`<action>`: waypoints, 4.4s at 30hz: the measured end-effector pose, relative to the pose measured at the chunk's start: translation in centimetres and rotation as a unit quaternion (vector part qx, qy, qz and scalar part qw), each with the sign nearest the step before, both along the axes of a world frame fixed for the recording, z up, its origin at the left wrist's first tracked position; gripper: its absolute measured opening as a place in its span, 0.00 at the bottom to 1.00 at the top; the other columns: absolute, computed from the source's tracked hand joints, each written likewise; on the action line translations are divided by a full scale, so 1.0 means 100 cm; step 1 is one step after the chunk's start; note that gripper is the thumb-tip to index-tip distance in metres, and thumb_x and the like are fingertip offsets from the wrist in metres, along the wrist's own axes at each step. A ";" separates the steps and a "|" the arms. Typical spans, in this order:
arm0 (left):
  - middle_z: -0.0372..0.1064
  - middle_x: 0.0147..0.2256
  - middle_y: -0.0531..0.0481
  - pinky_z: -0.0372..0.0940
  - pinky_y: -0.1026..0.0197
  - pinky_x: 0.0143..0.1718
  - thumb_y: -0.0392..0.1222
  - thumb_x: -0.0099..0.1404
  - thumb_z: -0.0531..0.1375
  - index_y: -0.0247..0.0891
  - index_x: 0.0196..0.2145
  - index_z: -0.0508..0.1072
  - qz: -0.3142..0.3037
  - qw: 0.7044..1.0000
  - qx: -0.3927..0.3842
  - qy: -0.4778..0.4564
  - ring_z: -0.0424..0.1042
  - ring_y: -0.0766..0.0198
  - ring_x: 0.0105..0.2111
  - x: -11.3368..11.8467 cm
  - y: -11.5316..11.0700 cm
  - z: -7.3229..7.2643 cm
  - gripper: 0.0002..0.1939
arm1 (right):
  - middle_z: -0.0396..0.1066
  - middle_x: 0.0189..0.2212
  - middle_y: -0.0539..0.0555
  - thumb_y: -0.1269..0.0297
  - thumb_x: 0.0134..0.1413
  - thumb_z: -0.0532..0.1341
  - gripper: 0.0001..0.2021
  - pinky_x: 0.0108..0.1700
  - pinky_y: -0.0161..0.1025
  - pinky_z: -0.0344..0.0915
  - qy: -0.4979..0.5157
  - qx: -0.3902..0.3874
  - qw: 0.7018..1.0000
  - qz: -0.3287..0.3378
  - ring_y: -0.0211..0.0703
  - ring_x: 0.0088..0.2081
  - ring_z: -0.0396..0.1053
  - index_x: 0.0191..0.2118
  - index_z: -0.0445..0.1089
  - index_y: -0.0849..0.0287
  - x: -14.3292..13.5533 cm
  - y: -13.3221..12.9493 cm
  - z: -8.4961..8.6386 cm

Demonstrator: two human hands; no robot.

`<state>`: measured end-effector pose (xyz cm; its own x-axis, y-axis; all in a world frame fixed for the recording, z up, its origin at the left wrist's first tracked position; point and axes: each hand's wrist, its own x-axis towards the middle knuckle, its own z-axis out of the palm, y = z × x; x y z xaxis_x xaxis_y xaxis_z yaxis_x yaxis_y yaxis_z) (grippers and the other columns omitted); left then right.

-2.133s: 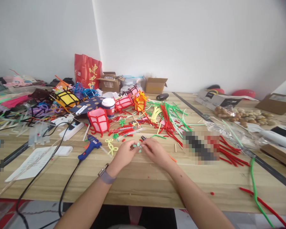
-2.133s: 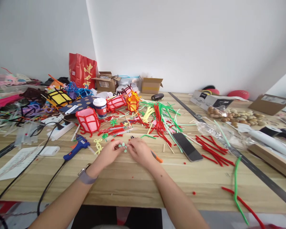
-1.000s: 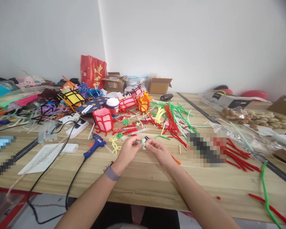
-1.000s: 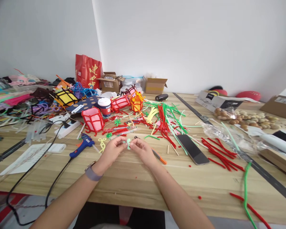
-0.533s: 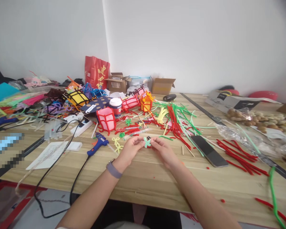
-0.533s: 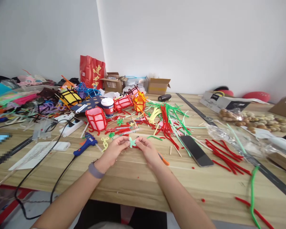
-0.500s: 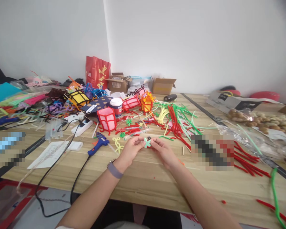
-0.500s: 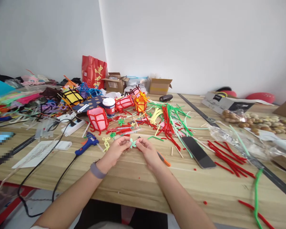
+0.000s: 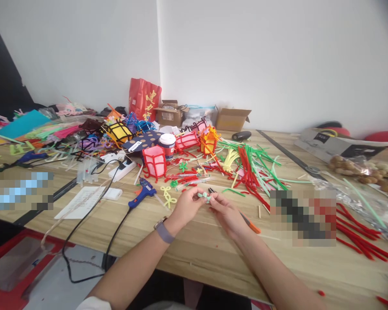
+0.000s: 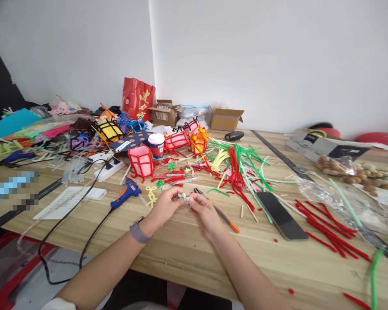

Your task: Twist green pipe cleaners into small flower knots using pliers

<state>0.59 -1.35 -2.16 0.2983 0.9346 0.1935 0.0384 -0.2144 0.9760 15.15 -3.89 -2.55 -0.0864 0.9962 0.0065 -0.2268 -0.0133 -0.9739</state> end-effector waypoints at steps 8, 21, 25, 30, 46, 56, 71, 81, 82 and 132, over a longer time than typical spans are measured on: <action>0.72 0.37 0.48 0.65 0.61 0.38 0.37 0.57 0.61 0.37 0.40 0.70 0.020 0.999 0.026 0.012 0.70 0.63 0.35 -0.006 0.001 0.004 0.11 | 0.70 0.30 0.51 0.50 0.43 0.67 0.16 0.38 0.40 0.61 -0.058 0.019 0.998 -0.004 0.43 0.33 0.65 0.32 0.71 0.56 0.012 0.004 0.005; 0.72 0.40 0.47 0.63 0.55 0.46 0.31 0.62 0.55 0.41 0.41 0.69 0.113 0.922 0.330 0.167 0.69 0.58 0.44 -0.009 -0.017 0.010 0.11 | 0.68 0.38 0.56 0.66 0.54 0.60 0.06 0.46 0.48 0.63 -0.354 0.375 0.843 -0.152 0.50 0.43 0.66 0.38 0.72 0.50 0.006 -0.015 0.018; 0.72 0.39 0.47 0.64 0.55 0.45 0.32 0.62 0.56 0.41 0.40 0.69 0.093 0.935 0.301 0.163 0.70 0.58 0.42 -0.006 -0.018 0.012 0.09 | 0.68 0.36 0.56 0.65 0.54 0.60 0.05 0.44 0.47 0.63 -0.341 0.359 0.857 -0.144 0.49 0.40 0.66 0.33 0.74 0.51 0.006 -0.013 0.017; 0.72 0.41 0.47 0.65 0.56 0.45 0.33 0.58 0.60 0.40 0.46 0.67 0.059 0.984 0.145 0.090 0.71 0.59 0.42 -0.001 -0.012 0.012 0.17 | 0.70 0.32 0.54 0.54 0.48 0.65 0.09 0.42 0.45 0.63 -0.190 0.192 0.956 -0.117 0.48 0.37 0.66 0.29 0.72 0.53 0.005 -0.003 0.009; 0.71 0.26 0.52 0.62 0.63 0.31 0.49 0.50 0.62 0.34 0.32 0.73 0.040 0.996 -0.080 -0.029 0.68 0.65 0.26 -0.007 0.005 0.014 0.16 | 0.72 0.30 0.53 0.55 0.53 0.59 0.10 0.35 0.39 0.62 -0.315 0.193 0.916 -0.156 0.42 0.30 0.66 0.33 0.72 0.56 0.016 0.011 -0.001; 0.73 0.33 0.47 0.64 0.59 0.34 0.48 0.54 0.57 0.35 0.44 0.71 0.107 0.967 0.039 0.226 0.71 0.57 0.33 -0.081 0.030 0.038 0.21 | 0.69 0.23 0.51 0.57 0.57 0.53 0.13 0.32 0.38 0.57 -0.422 0.176 0.841 -0.289 0.43 0.27 0.63 0.30 0.71 0.56 0.067 0.027 0.003; 0.72 0.44 0.42 0.63 0.52 0.51 0.44 0.64 0.53 0.36 0.42 0.71 0.098 0.898 0.276 0.328 0.69 0.54 0.48 -0.043 0.026 0.029 0.13 | 0.67 0.45 0.66 0.56 0.28 0.70 0.29 0.46 0.52 0.61 -0.544 -0.135 0.723 -0.404 0.66 0.51 0.62 0.43 0.69 0.61 0.208 -0.033 0.000; 0.74 0.44 0.47 0.66 0.56 0.47 0.40 0.63 0.55 0.40 0.45 0.70 -0.046 0.933 0.222 0.281 0.72 0.59 0.44 -0.004 0.000 0.017 0.13 | 0.58 0.49 0.68 0.48 0.31 0.67 0.41 0.50 0.49 0.61 -0.521 -0.031 0.693 -0.497 0.61 0.52 0.60 0.52 0.58 0.64 0.207 -0.015 0.004; 0.74 0.44 0.47 0.66 0.56 0.47 0.40 0.63 0.55 0.39 0.46 0.70 -0.051 0.934 0.217 0.278 0.72 0.59 0.44 -0.004 -0.001 0.014 0.13 | 0.58 0.50 0.68 0.47 0.31 0.67 0.41 0.50 0.50 0.60 -0.521 -0.011 0.690 -0.503 0.62 0.53 0.59 0.52 0.57 0.64 0.203 -0.014 0.004; 0.74 0.38 0.47 0.63 0.56 0.45 0.43 0.67 0.50 0.39 0.36 0.74 -0.159 0.885 0.221 0.377 0.71 0.58 0.41 -0.009 -0.006 -0.010 0.13 | 0.58 0.52 0.65 0.50 0.47 0.62 0.38 0.44 0.49 0.65 -0.598 0.034 0.612 -0.517 0.60 0.50 0.63 0.62 0.49 0.58 0.161 -0.016 0.002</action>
